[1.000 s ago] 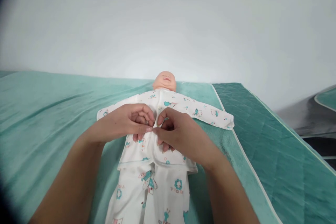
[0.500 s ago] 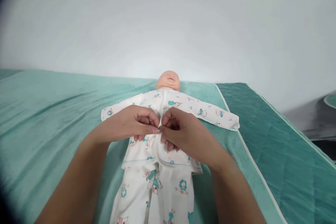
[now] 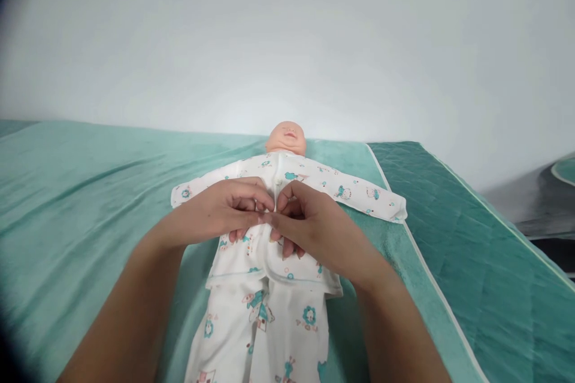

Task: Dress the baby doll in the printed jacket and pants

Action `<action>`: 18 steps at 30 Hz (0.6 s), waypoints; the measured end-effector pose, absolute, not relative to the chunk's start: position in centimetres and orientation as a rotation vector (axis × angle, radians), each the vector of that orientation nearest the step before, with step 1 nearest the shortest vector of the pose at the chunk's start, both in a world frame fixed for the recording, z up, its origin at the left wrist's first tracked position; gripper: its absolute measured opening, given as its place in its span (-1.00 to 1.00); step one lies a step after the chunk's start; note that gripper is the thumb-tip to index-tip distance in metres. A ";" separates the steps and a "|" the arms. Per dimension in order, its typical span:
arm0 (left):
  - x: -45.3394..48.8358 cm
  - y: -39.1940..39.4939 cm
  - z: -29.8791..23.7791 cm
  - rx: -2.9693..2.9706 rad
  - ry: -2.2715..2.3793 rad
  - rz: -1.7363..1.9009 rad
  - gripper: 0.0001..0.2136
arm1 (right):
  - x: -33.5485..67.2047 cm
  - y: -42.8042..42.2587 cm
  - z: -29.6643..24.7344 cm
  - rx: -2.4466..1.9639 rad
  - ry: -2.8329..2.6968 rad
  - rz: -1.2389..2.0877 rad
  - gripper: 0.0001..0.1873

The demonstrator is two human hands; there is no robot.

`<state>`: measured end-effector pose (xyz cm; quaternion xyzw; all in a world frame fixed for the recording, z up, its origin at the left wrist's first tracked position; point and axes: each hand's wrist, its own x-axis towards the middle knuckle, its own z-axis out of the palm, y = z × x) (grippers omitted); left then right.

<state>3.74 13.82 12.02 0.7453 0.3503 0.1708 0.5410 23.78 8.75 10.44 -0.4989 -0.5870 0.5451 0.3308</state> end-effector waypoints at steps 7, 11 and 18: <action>4.0 13.6 11.9 1.769 0.929 0.386 -0.91 | 23.5 8.6 10.2 -1.376 -1.558 1.314 -0.75; 4.0 13.6 12.0 1.786 0.956 0.369 -0.92 | 23.5 8.5 10.2 -1.354 -1.569 1.324 -0.82; 4.3 13.3 12.2 1.787 0.938 0.379 -0.90 | 23.0 8.5 10.3 -1.423 -1.541 1.263 -0.72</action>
